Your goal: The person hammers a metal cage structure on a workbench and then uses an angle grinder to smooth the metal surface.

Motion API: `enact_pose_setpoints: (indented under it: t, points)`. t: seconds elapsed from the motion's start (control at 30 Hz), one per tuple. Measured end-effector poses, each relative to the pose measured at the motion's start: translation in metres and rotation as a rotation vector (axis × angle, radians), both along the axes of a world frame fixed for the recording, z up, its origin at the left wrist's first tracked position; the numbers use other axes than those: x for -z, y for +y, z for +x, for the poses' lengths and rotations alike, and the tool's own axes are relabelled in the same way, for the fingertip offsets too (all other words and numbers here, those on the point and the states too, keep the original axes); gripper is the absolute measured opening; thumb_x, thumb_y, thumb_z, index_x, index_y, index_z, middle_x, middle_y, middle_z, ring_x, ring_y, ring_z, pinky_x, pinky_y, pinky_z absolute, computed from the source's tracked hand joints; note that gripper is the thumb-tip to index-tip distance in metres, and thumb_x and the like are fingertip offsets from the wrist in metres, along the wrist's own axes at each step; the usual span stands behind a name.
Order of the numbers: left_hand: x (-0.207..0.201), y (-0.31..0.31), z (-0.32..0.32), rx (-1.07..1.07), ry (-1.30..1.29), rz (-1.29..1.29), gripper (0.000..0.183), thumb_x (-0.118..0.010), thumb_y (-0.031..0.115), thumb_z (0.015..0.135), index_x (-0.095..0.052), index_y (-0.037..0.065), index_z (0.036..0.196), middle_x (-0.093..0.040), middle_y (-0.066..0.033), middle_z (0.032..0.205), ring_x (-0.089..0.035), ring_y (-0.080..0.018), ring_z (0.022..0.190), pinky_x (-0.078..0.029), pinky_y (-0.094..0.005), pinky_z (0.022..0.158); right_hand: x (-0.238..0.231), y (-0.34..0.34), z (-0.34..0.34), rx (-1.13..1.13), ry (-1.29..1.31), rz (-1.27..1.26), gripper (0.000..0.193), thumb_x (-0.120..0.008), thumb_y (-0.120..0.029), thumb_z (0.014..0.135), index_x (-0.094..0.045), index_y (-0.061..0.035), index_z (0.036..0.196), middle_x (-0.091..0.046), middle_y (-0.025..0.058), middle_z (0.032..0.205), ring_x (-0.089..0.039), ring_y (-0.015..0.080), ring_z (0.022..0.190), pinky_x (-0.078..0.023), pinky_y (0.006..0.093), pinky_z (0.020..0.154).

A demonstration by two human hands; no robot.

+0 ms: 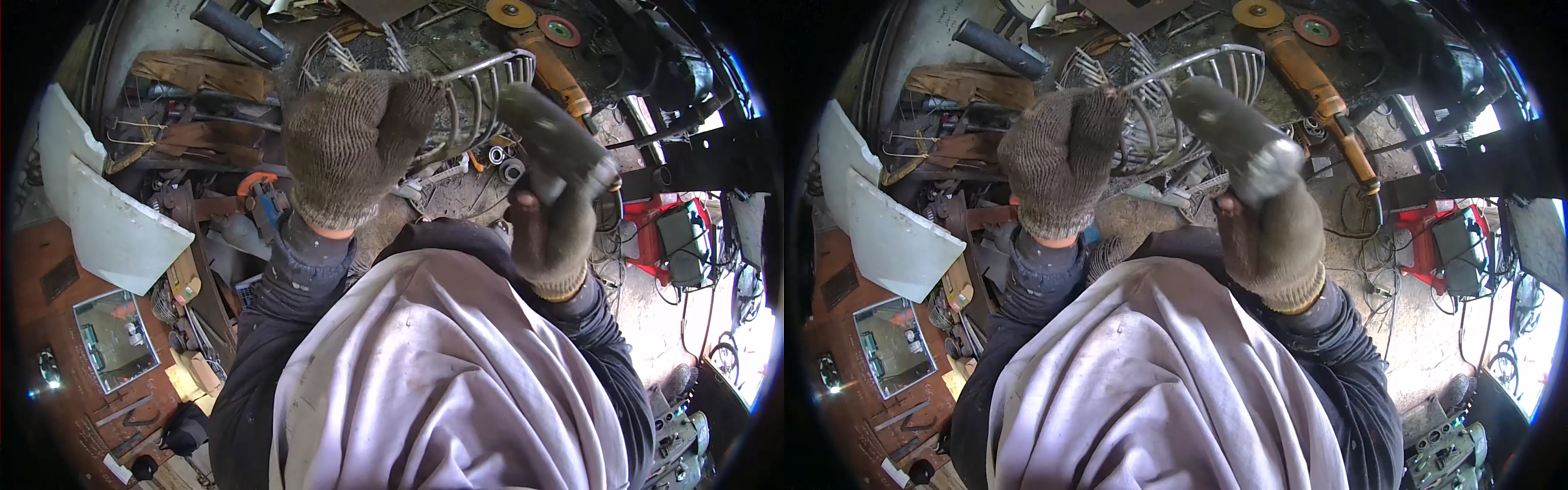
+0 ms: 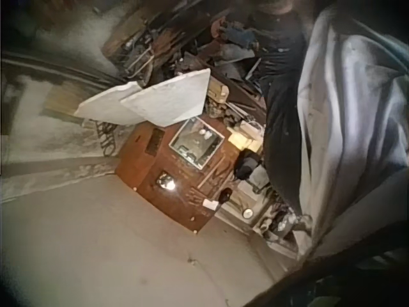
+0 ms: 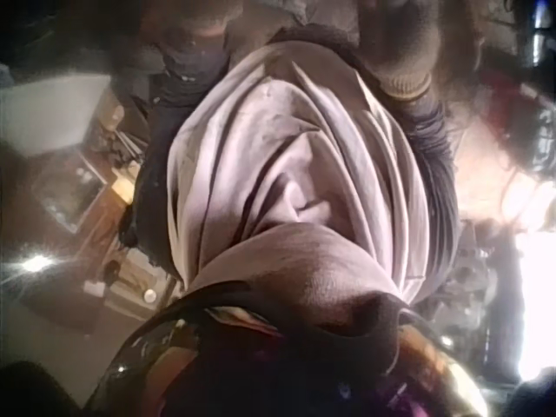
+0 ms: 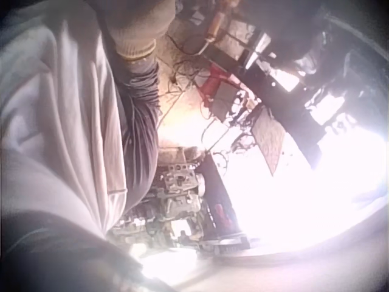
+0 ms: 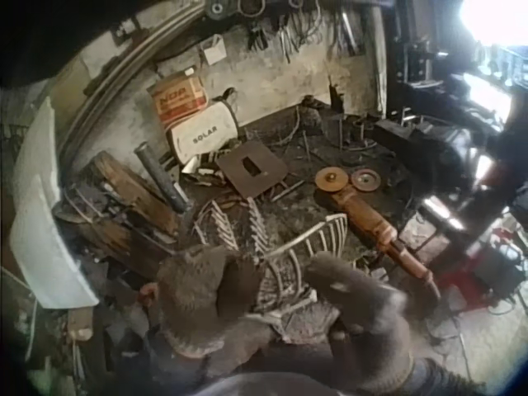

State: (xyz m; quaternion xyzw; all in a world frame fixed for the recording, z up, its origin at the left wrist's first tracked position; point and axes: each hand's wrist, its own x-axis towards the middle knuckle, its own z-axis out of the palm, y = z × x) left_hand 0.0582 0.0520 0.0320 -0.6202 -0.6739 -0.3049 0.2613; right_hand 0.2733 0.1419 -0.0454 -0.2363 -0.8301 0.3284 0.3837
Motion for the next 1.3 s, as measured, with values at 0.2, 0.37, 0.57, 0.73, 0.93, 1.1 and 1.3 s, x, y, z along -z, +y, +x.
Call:
enact_pose_setpoints:
  t: [0.2,0.37,0.57,0.73,0.93,1.1,1.3]
  points:
    - [-0.016,0.019,0.020,0.034,-0.031,0.040,0.024,-0.071,0.027,0.089,-0.069,0.005,0.081,-0.063,-0.0089,0.066,-0.063,-0.0289,0.059,-0.048,-0.0382,0.054,-0.025,-0.006,0.020,-0.180,0.765,-0.576,0.056,-0.061,-0.019,0.095,-0.037,0.0072,0.138,-0.063,0.0152,0.095,-0.065,0.0206,0.076,-0.053,0.0300,0.067]
    - [-0.017,0.026,0.014,0.103,-0.090,-0.048,0.027,-0.071,0.029,0.089,-0.068,0.004,0.079,-0.062,-0.0088,0.062,-0.062,-0.0293,0.058,-0.048,-0.0378,0.055,-0.019,0.015,0.027,0.090,0.379,0.041,0.050,-0.064,-0.018,0.090,-0.045,0.0037,0.131,-0.064,0.0205,0.101,-0.064,0.0279,0.073,-0.054,0.0373,0.062]
    - [-0.015,0.034,0.019,0.031,0.174,0.135,0.028,-0.066,0.030,0.092,-0.068,0.009,0.073,-0.060,-0.0100,0.061,-0.060,-0.0286,0.054,-0.047,-0.0397,0.051,-0.040,0.019,0.033,0.022,0.503,-0.186,0.048,-0.059,-0.024,0.095,-0.047,0.0076,0.130,-0.066,0.0196,0.093,-0.063,0.0217,0.067,-0.049,0.0314,0.052]
    - [-0.024,0.023,0.025,-0.030,0.004,-0.143,0.024,-0.071,0.029,0.088,-0.070,0.006,0.088,-0.066,-0.0126,0.076,-0.065,-0.0315,0.067,-0.050,-0.0393,0.059,-0.024,0.012,0.029,0.062,0.001,0.131,0.040,-0.065,-0.015,0.089,-0.052,0.0036,0.122,-0.066,0.0216,0.095,-0.066,0.0396,0.080,-0.054,0.0427,0.068]
    - [-0.019,0.023,0.018,0.040,0.093,0.103,0.023,-0.073,0.029,0.085,-0.070,0.006,0.086,-0.067,-0.0116,0.076,-0.064,-0.0307,0.066,-0.050,-0.0397,0.060,-0.029,0.020,0.025,0.025,0.131,0.066,0.035,-0.068,-0.013,0.086,-0.053,0.0015,0.114,-0.064,0.0231,0.093,-0.064,0.0444,0.080,-0.050,0.0449,0.065]
    - [-0.016,0.023,0.015,0.074,0.030,0.074,0.024,-0.074,0.029,0.084,-0.070,0.006,0.084,-0.066,-0.0121,0.074,-0.064,-0.0316,0.065,-0.050,-0.0406,0.060,-0.032,0.011,0.018,0.050,0.059,-0.065,0.038,-0.071,-0.018,0.085,-0.055,-0.0046,0.116,-0.066,0.0222,0.087,-0.066,0.0430,0.079,-0.052,0.0454,0.065]
    - [-0.018,0.026,0.014,0.000,-0.006,0.038,0.025,-0.072,0.029,0.087,-0.069,0.006,0.077,-0.064,-0.0121,0.069,-0.063,-0.0311,0.063,-0.049,-0.0404,0.058,-0.037,0.015,0.019,-0.046,0.415,-0.058,0.045,-0.066,-0.015,0.089,-0.049,0.0007,0.128,-0.062,0.0188,0.109,-0.065,0.0261,0.082,-0.053,0.0398,0.070]
